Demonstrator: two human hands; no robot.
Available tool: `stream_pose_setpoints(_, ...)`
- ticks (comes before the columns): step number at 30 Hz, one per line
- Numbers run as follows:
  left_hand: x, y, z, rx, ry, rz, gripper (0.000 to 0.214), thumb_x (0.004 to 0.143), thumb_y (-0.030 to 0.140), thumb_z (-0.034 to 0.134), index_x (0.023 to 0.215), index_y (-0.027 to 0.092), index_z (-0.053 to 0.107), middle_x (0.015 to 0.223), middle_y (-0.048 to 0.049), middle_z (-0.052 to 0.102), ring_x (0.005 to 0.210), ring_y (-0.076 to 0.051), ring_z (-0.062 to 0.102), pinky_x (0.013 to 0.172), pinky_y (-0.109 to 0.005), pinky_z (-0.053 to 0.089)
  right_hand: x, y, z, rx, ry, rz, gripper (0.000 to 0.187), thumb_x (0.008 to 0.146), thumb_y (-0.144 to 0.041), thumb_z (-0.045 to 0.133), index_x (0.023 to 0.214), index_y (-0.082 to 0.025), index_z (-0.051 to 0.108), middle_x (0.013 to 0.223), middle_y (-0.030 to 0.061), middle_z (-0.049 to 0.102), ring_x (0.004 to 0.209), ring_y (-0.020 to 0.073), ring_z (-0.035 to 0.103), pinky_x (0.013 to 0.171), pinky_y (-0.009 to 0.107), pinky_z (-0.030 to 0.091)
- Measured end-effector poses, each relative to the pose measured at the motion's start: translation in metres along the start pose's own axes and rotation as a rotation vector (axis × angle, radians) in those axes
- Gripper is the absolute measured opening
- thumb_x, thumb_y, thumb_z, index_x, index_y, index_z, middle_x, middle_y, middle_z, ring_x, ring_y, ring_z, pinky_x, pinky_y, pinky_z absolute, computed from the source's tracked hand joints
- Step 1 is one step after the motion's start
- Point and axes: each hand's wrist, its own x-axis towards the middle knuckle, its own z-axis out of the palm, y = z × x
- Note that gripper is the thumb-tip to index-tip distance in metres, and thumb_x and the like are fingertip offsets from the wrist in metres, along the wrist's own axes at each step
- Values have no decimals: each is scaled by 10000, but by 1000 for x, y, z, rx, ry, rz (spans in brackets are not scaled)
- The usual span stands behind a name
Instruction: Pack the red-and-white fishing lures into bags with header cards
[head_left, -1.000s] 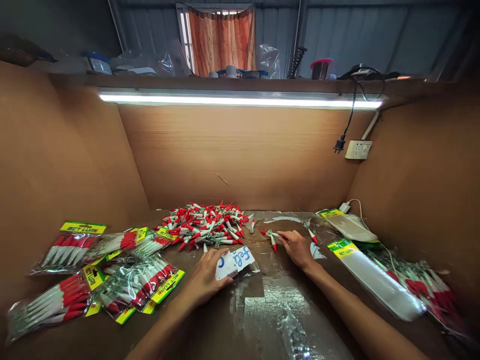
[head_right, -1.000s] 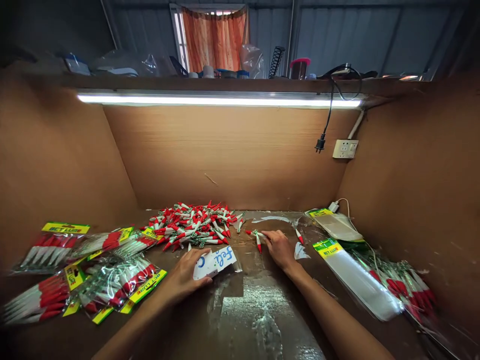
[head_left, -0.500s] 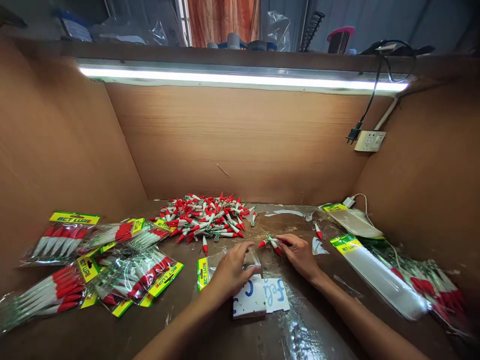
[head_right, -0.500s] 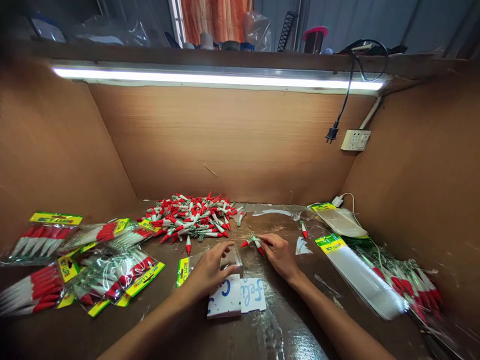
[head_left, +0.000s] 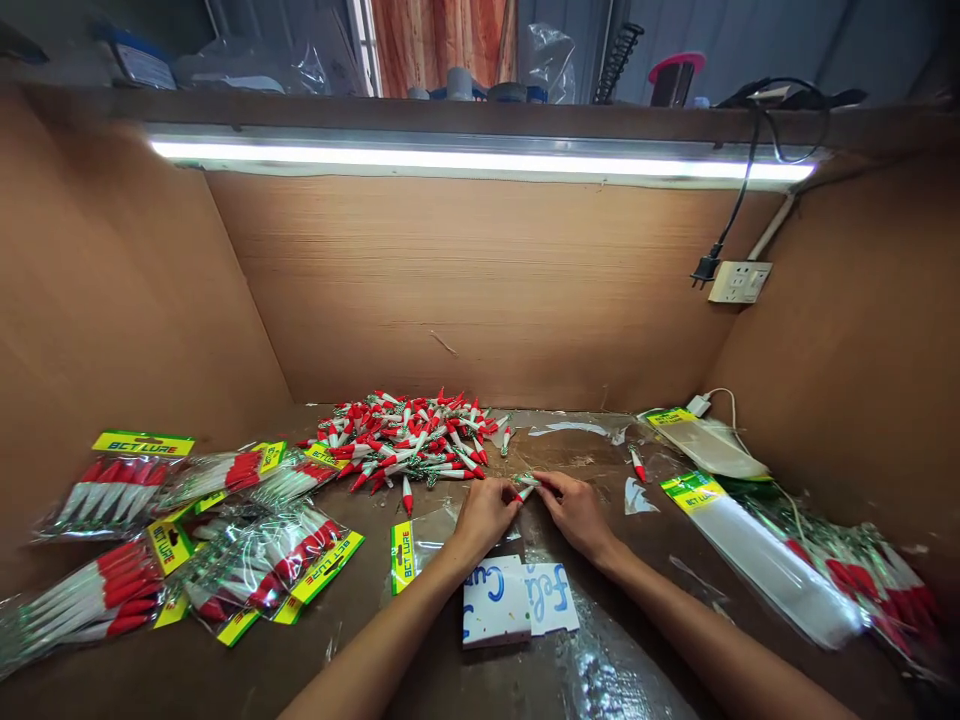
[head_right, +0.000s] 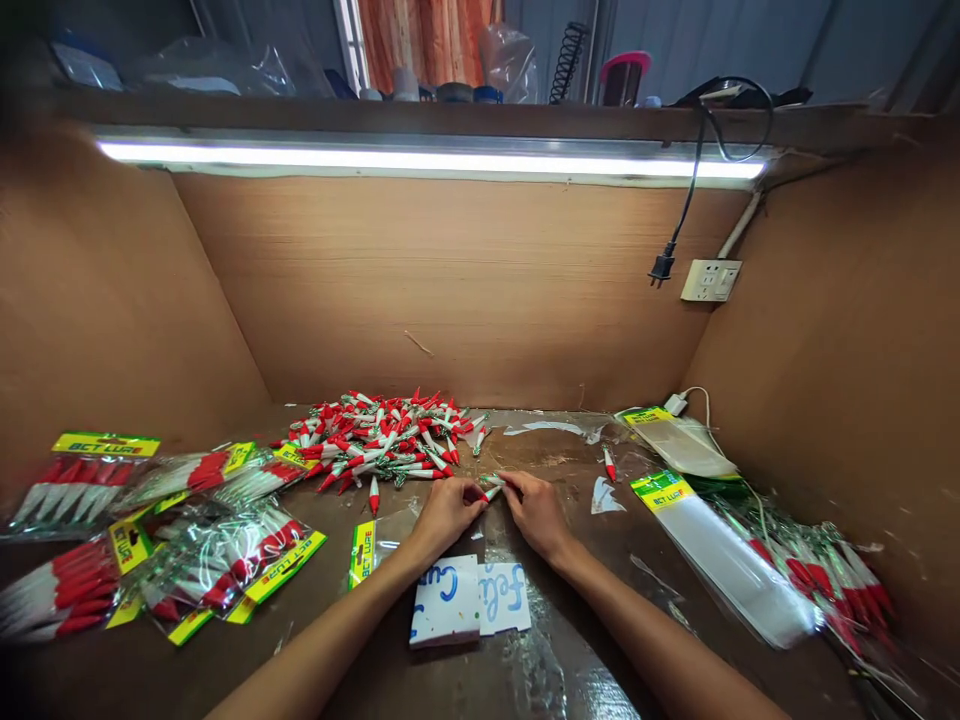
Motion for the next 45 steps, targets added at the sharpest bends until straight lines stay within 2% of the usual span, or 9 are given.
stream_pose_setpoints(8,-63,9,-55,32,-60,100,301,854,427,679,1117,282,699,1101,-58,707,1021,-277,642,916,-380,474,1,2,-39,520,54,311,512,867,-485,627,1266,-163,650,1069,122,752,854,214,726,787,358,591)
stream_pose_setpoints(11,-105,7,-66,95,-247,154,865,671,596,808,1436,396,455,1358,-52,580,1205,-336,543,1009,-448,439,-32,-9,-65,546,-65,421,438,829,-490,704,1123,-167,728,964,95,762,744,177,693,702,297,571)
stream_pose_setpoints(18,-126,2,-54,112,-186,227,925,686,340,839,1478,344,362,1385,-51,537,1224,-311,507,1037,-480,425,-93,-29,-78,350,-364,533,397,819,-436,736,1114,-170,742,968,77,762,800,199,668,715,295,515)
stream_pose_setpoints(21,-121,2,-54,91,-178,258,977,650,318,869,1478,346,351,1391,-43,536,1223,-309,502,1035,-481,431,-100,-38,-61,290,-432,450,308,897,-407,657,1127,-218,734,979,55,759,848,212,674,765,317,505)
stream_pose_setpoints(26,-126,4,-52,79,-214,302,1036,604,307,900,1480,342,348,1376,-46,550,1203,-317,505,1025,-490,436,-104,-60,-27,-136,-406,11,118,933,-252,627,960,-253,742,905,20,716,897,199,610,818,315,434)
stream_pose_setpoints(32,-124,3,-55,87,-201,287,1056,590,281,915,1475,346,343,1368,-29,556,1189,-302,510,1014,-475,440,-83,-59,-30,-137,-555,-187,109,910,-264,659,996,-272,725,1100,37,654,1044,209,570,890,307,435)
stream_pose_setpoints(37,-122,3,-58,99,-190,291,1002,633,285,893,1473,339,350,1380,-41,545,1198,-303,501,1025,-482,428,-35,-18,-35,-307,-202,31,216,945,-331,579,1076,-193,681,1002,83,656,923,216,610,815,317,463)
stream_pose_setpoints(40,-122,2,-58,102,-194,291,981,641,315,892,1466,342,363,1385,-45,539,1208,-307,499,1024,-487,428,-15,5,-28,-496,-150,83,175,874,-298,652,1002,-188,698,957,84,657,884,233,613,777,326,451)
stream_pose_setpoints(45,-122,-2,-56,102,-205,298,975,631,358,900,1455,340,380,1378,-47,539,1198,-307,503,1018,-487,432,-6,16,-18,-345,-21,66,154,932,-284,548,940,-206,681,904,49,670,800,202,615,707,298,437)
